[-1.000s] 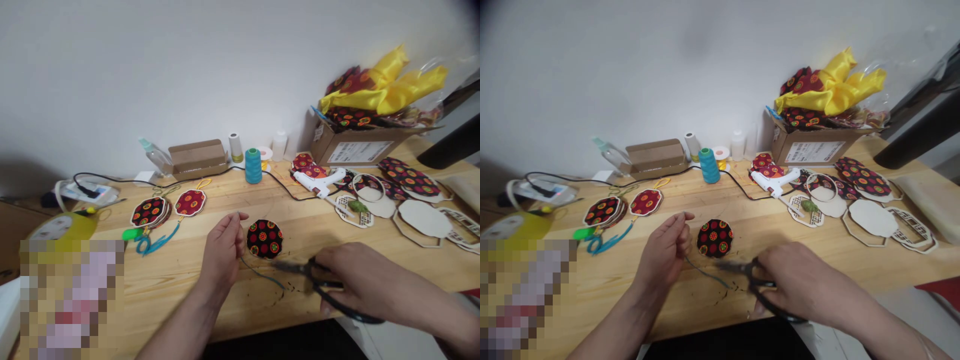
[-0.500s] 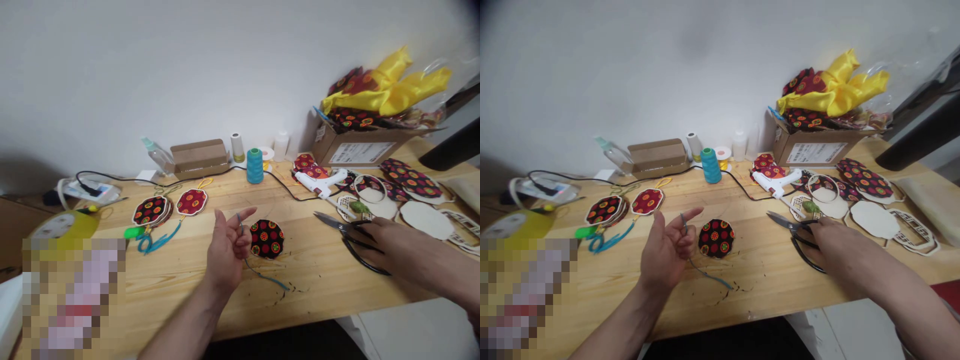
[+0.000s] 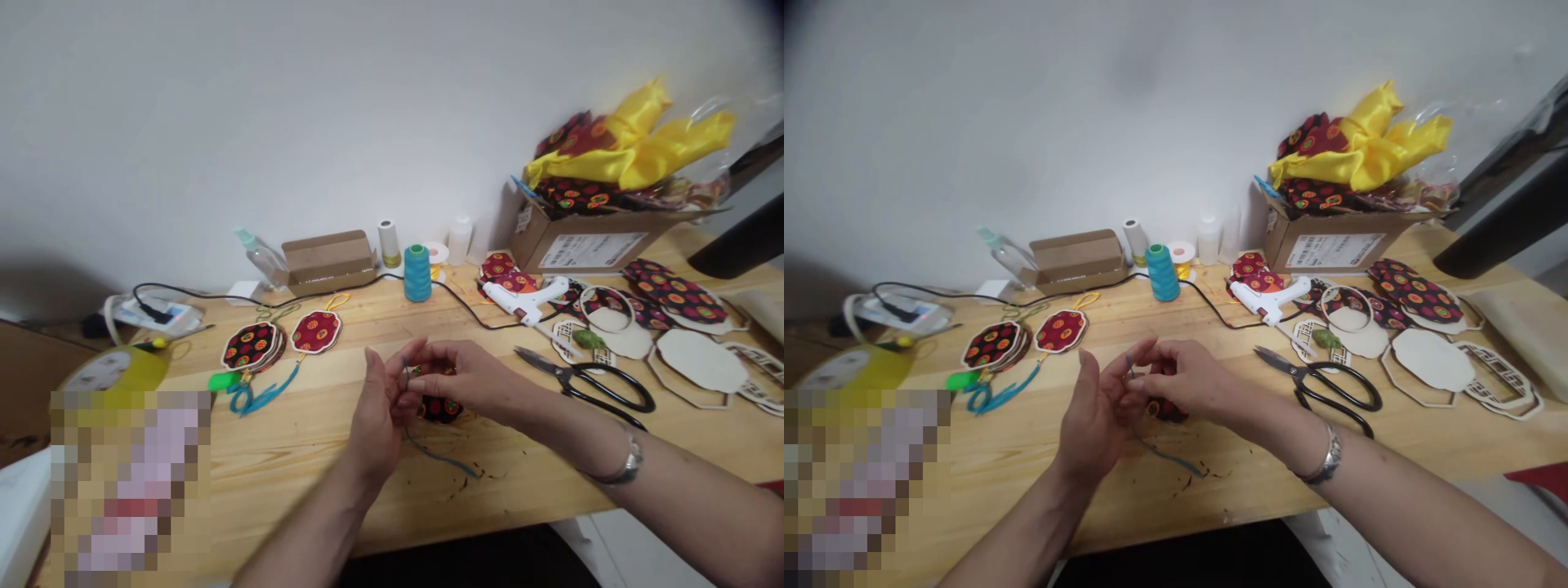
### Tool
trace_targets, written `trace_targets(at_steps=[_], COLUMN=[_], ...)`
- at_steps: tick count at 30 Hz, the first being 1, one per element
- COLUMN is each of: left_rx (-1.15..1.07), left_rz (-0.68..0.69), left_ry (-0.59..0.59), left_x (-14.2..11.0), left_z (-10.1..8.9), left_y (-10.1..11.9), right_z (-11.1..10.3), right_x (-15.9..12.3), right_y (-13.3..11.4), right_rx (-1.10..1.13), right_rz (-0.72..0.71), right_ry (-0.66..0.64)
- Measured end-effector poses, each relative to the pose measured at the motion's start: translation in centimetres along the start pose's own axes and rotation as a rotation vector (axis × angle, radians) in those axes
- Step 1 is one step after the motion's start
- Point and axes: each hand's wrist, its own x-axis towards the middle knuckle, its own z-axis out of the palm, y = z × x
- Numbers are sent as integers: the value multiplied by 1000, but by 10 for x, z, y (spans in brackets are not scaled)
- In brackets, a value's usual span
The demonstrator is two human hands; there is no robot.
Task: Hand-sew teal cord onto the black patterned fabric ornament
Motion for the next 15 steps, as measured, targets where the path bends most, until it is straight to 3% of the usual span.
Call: trace_targets(at_steps=[4, 15], left_rx=[-4, 13], left_rz=[-3, -50], left_ry=[-16, -7], left_x=[1, 0], left_z=[1, 3], left_y=[-2, -3], right_z=[4, 6], right_x=[5, 2], right_y=[10, 12], right_rx=[131, 187], right_rz=[27, 51], right_ry=[19, 145])
